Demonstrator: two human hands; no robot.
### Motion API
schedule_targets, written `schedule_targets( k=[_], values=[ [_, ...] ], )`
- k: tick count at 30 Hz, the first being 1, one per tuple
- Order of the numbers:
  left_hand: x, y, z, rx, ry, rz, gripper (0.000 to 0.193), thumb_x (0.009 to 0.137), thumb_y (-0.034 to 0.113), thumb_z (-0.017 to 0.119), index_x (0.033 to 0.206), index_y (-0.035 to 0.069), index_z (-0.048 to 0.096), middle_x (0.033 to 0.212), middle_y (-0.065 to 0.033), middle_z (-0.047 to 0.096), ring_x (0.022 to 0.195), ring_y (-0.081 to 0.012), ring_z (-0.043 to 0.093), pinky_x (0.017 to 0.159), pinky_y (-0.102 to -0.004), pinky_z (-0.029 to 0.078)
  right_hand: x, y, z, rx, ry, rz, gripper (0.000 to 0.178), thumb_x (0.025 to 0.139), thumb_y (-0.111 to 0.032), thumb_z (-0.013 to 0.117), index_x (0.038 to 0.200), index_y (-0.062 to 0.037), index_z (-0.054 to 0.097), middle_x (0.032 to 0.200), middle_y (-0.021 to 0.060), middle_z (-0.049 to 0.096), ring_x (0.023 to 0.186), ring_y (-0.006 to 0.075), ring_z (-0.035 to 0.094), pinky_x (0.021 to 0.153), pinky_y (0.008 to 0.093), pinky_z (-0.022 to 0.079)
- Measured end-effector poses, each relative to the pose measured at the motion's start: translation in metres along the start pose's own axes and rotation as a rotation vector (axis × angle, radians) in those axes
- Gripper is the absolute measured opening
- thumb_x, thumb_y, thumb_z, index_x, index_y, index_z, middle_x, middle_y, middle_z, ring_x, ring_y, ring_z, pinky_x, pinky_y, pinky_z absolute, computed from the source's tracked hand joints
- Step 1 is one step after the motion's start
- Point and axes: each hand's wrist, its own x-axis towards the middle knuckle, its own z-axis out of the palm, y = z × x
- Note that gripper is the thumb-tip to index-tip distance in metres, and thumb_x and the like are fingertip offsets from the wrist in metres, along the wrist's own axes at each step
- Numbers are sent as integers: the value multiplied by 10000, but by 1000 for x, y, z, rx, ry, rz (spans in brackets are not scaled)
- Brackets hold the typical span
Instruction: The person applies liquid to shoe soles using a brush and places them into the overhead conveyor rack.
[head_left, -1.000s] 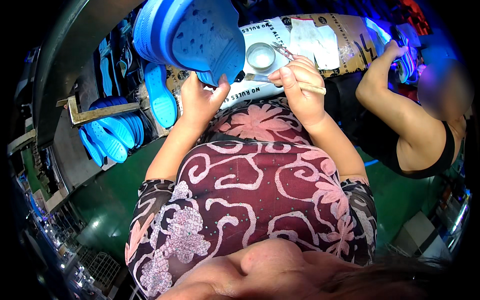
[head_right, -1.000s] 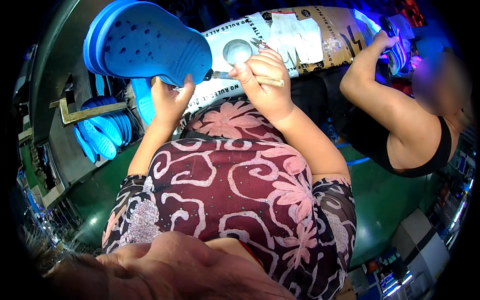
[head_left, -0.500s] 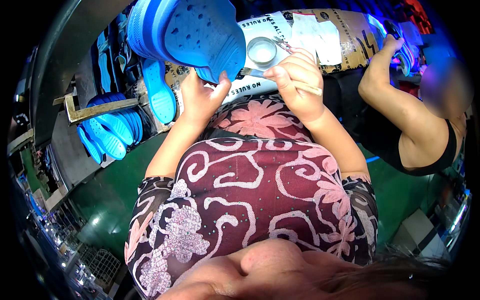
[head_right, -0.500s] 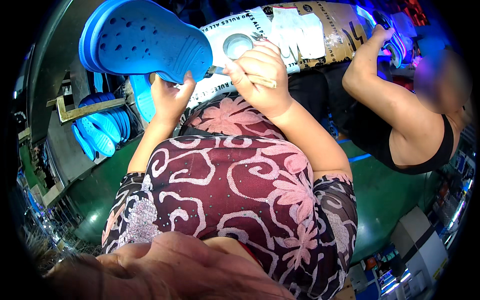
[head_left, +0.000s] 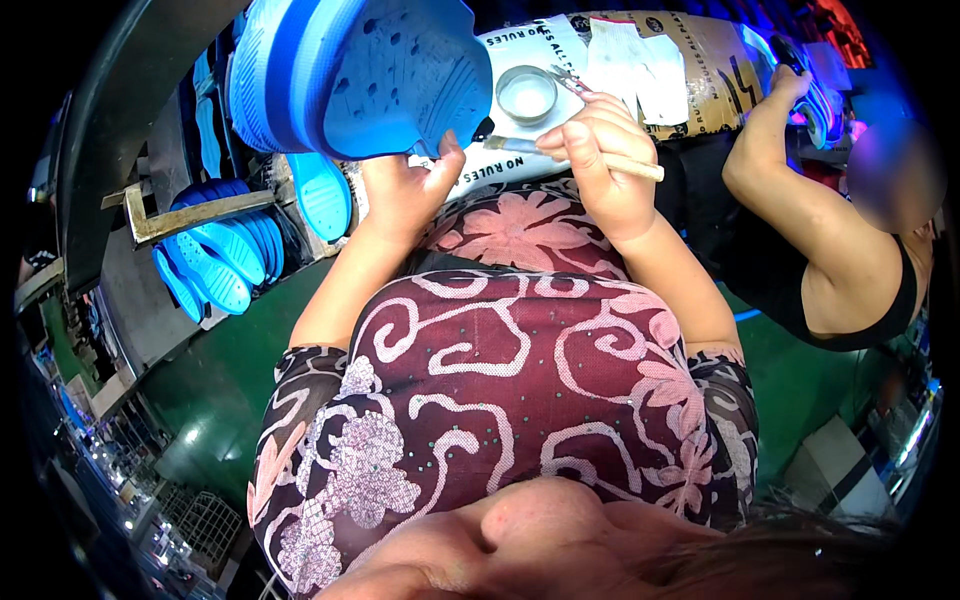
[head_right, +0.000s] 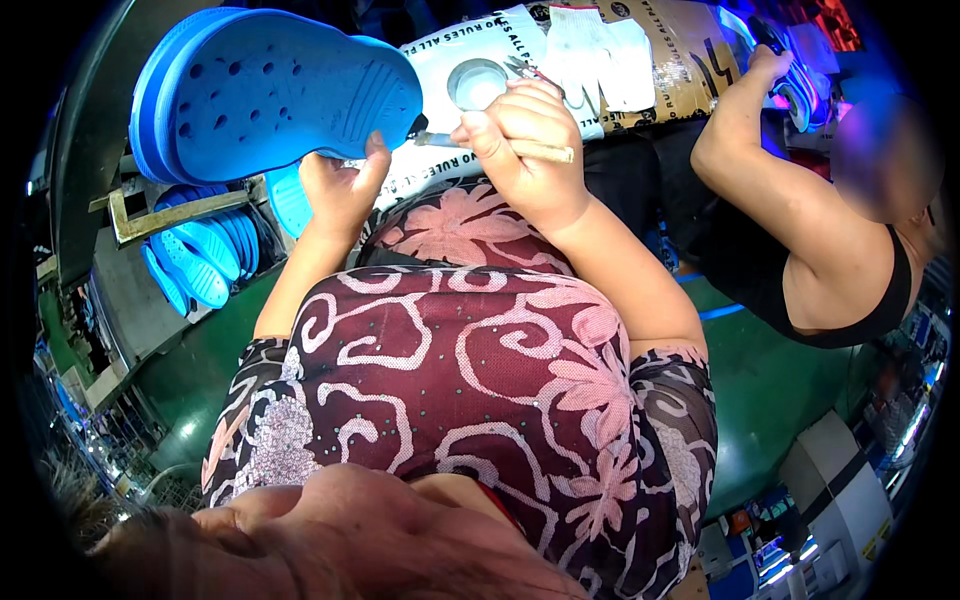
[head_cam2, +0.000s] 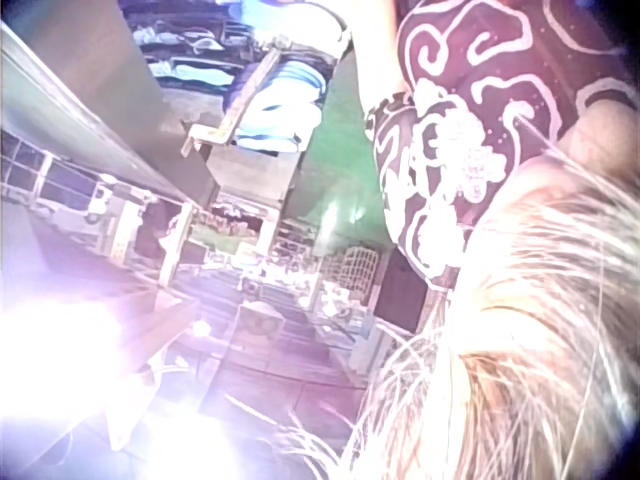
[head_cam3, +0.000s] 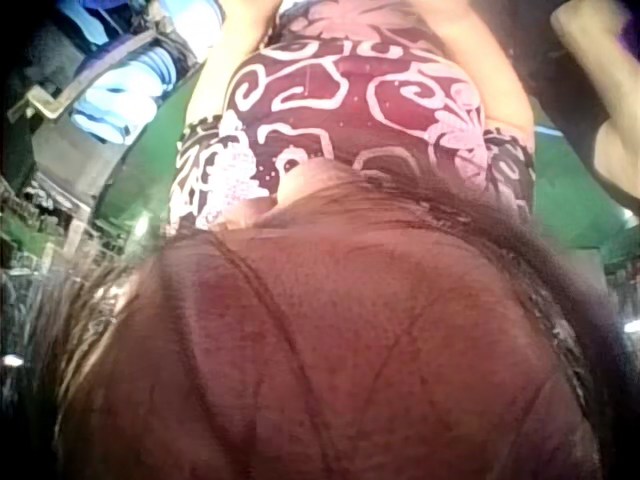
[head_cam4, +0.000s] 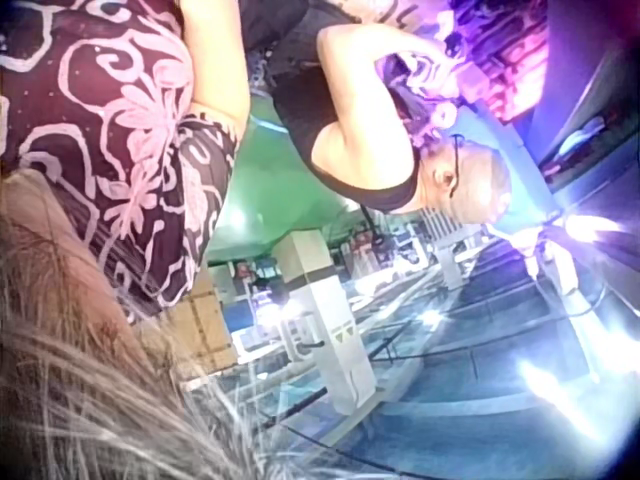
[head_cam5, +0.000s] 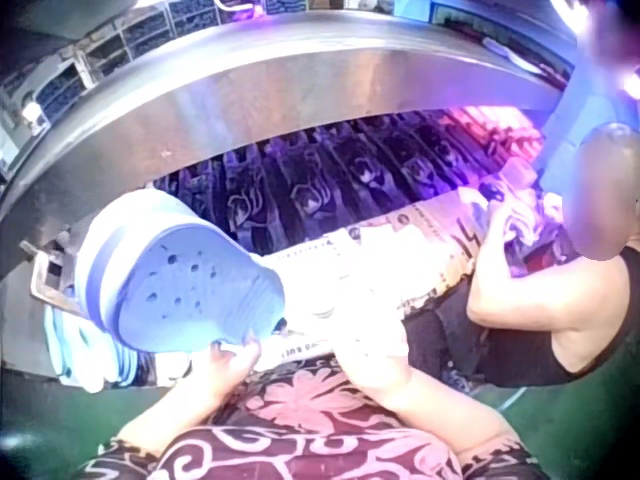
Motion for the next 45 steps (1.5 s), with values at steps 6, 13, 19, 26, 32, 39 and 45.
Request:
schedule_targets(
  k=[6, 13, 19, 26, 32, 39, 45],
  values=[
    [5, -1, 3, 18, 17, 129, 225, 651, -14, 624, 876, -10, 614, 818, -120, 617, 676, -223, 596, 619, -306, 478, 6, 5, 9, -108, 3, -93, 207, 794, -171, 597, 625, -54, 616, 567, 39, 554, 555, 224, 508, 674, 329, 390],
    [2, -11, -1, 239, -90, 273, 133, 732, 28, 595, 856, -8, 623, 780, -101, 612, 710, -209, 596, 633, -307, 480, 3, -2, -7, -200, -60, -64, 220, 829, -146, 549, 648, -44, 620, 588, 55, 563, 578, 216, 517, 702, 327, 387],
    [10, -4, -3, 93, 13, 121, 214, 681, 33, 624, 888, -15, 601, 862, -110, 627, 744, -223, 612, 697, -300, 487, -12, 6, -20, -3, 70, 131, 269, 879, -126, 491, 681, 4, 618, 629, 56, 601, 616, 173, 542, 799, 320, 403],
    [3, 14, -32, -421, -198, -610, 462, 789, 79, 569, 1161, -37, 321, 906, -133, 565, 582, -159, 578, 483, -244, 487, -29, 17, -21, 373, 326, 484, 325, 932, -187, 441, 766, 41, 603, 661, 68, 590, 596, 105, 520, 588, 230, 420],
    [-18, 7, -28, -932, -285, -996, 322, 787, 105, 564, 1069, 3, 444, 856, -78, 560, 524, -100, 501, 413, -204, 406, -40, 26, -18, 495, 366, 553, 325, 934, -198, 433, 773, 40, 586, 754, 116, 581, 638, 137, 491, 635, 259, 408],
    [-11, -23, -32, -1129, -24, -1379, 196, 772, 76, 601, 918, 42, 474, 758, -54, 543, 465, -108, 450, 388, -181, 354, -34, 27, -5, 519, 366, 607, 325, 935, -195, 430, 772, 40, 584, 757, 108, 571, 650, 134, 487, 660, 258, 397],
    [3, -22, -31, -1171, -63, -1391, 179, 780, 96, 594, 896, 48, 466, 733, -48, 527, 466, -113, 447, 389, -181, 354, -30, 35, -8, 543, 395, 602, 308, 933, -189, 435, 776, 32, 582, 777, 99, 569, 648, 130, 486, 648, 252, 398]
  ],
)
